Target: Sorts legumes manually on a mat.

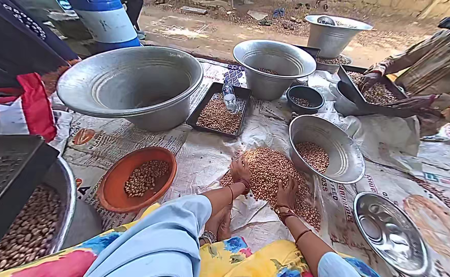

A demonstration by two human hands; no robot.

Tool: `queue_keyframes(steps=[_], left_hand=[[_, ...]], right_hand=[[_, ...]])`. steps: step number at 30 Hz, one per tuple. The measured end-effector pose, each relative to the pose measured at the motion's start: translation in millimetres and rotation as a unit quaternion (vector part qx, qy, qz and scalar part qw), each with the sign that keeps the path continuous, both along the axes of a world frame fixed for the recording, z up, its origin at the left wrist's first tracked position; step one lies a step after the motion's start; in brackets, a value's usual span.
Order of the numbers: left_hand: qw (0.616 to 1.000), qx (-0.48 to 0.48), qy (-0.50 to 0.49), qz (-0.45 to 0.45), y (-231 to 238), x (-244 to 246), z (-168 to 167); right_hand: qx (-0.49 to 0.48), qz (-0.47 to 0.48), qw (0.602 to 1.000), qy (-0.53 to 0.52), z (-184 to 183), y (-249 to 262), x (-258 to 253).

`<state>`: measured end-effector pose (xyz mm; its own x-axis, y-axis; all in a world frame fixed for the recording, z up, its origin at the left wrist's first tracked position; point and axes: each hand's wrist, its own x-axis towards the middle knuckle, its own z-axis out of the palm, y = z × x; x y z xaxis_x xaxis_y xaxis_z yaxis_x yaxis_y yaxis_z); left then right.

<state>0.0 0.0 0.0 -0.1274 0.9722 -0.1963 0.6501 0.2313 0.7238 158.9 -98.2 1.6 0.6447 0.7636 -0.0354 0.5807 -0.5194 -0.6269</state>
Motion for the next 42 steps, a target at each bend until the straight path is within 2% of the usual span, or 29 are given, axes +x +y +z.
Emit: queue_keyframes(steps=[4,5,7,8,10,12,13,16,19,21,22,23,24,26,28,30,33,35,36,37,39,40,42], left_hand=[[0.996,0.016,-0.087,0.02,-27.0,34.6,4.6],[0.992,0.026,-0.123,0.027,-32.2,42.9,2.5],[0.968,0.05,-0.241,0.055,-39.9,58.8,-4.7],[0.94,0.045,-0.329,0.081,-43.4,66.7,-4.8],[0.848,-0.014,-0.505,0.16,-50.6,79.5,2.7],[0.768,-0.078,-0.602,0.206,-54.4,84.6,10.2],[0.741,-0.098,-0.631,0.209,-56.3,84.5,18.6],[0.696,-0.13,-0.68,0.192,-64.4,82.7,59.1],[0.642,-0.123,-0.74,0.161,-68.6,88.0,110.8],[0.605,-0.116,-0.78,0.109,-69.6,96.5,148.0],[0.608,-0.107,-0.782,0.085,-67.9,103.7,164.5],[0.637,-0.094,-0.762,0.073,-63.5,113.4,181.7],[0.688,-0.079,-0.718,0.071,-57.3,124.0,197.5],[0.776,-0.076,-0.625,0.043,-40.0,144.2,221.2],[0.813,-0.066,-0.578,-0.04,-21.1,156.4,230.4],[0.852,-0.017,-0.514,-0.101,-10.0,160.3,223.5],[0.887,0.14,-0.408,-0.168,-32.9,144.3,179.6],[0.864,0.294,-0.335,-0.235,-60.6,131.4,125.0],[0.843,0.344,-0.286,-0.299,-77.5,125.2,96.7],[0.822,0.353,-0.235,-0.381,-94.4,123.1,70.8],[0.762,0.268,-0.112,-0.579,-126.0,133.3,33.8],[0.717,0.211,-0.047,-0.663,-140.7,144.0,19.4],[0.641,0.184,0.022,-0.745,-165.0,161.7,-9.9]], right_hand=[[0.051,0.01,0.998,0.039,-6.6,5.2,-7.9],[0.091,0.011,0.993,0.071,-8.3,9.4,-8.9],[0.191,-0.001,0.961,0.199,-5.0,20.1,-15.0],[0.218,-0.009,0.935,0.279,1.0,22.2,-20.1],[0.231,-0.05,0.882,0.407,14.6,21.4,-30.2],[0.232,-0.087,0.851,0.464,27.4,17.1,-35.0],[0.236,-0.095,0.842,0.475,35.0,14.7,-35.5],[0.261,-0.096,0.82,0.501,68.8,4.2,-37.3],[0.359,-0.097,0.742,0.558,115.4,7.7,-35.0],[0.401,-0.086,0.704,0.579,152.8,5.7,-28.3],[0.419,-0.085,0.691,0.584,169.1,5.3,-22.7],[0.434,-0.086,0.687,0.577,182.5,6.9,-15.5],[0.442,-0.084,0.691,0.565,191.8,8.5,-6.9],[0.455,-0.08,0.72,0.518,202.2,15.8,12.6],[0.443,-0.116,0.739,0.494,202.9,32.5,38.3],[0.393,-0.171,0.724,0.54,201.1,43.0,64.4],[0.351,-0.184,0.712,0.579,196.7,14.4,83.0],[0.36,-0.224,0.72,0.549,186.9,-1.9,92.2],[0.376,-0.24,0.724,0.527,181.8,-9.0,97.5],[0.397,-0.251,0.73,0.496,179.6,-13.4,101.8],[0.444,-0.256,0.742,0.433,180.4,-17.3,105.3],[0.464,-0.254,0.748,0.4,180.6,-17.4,103.2],[0.501,-0.227,0.768,0.329,174.0,-14.8,94.3]])
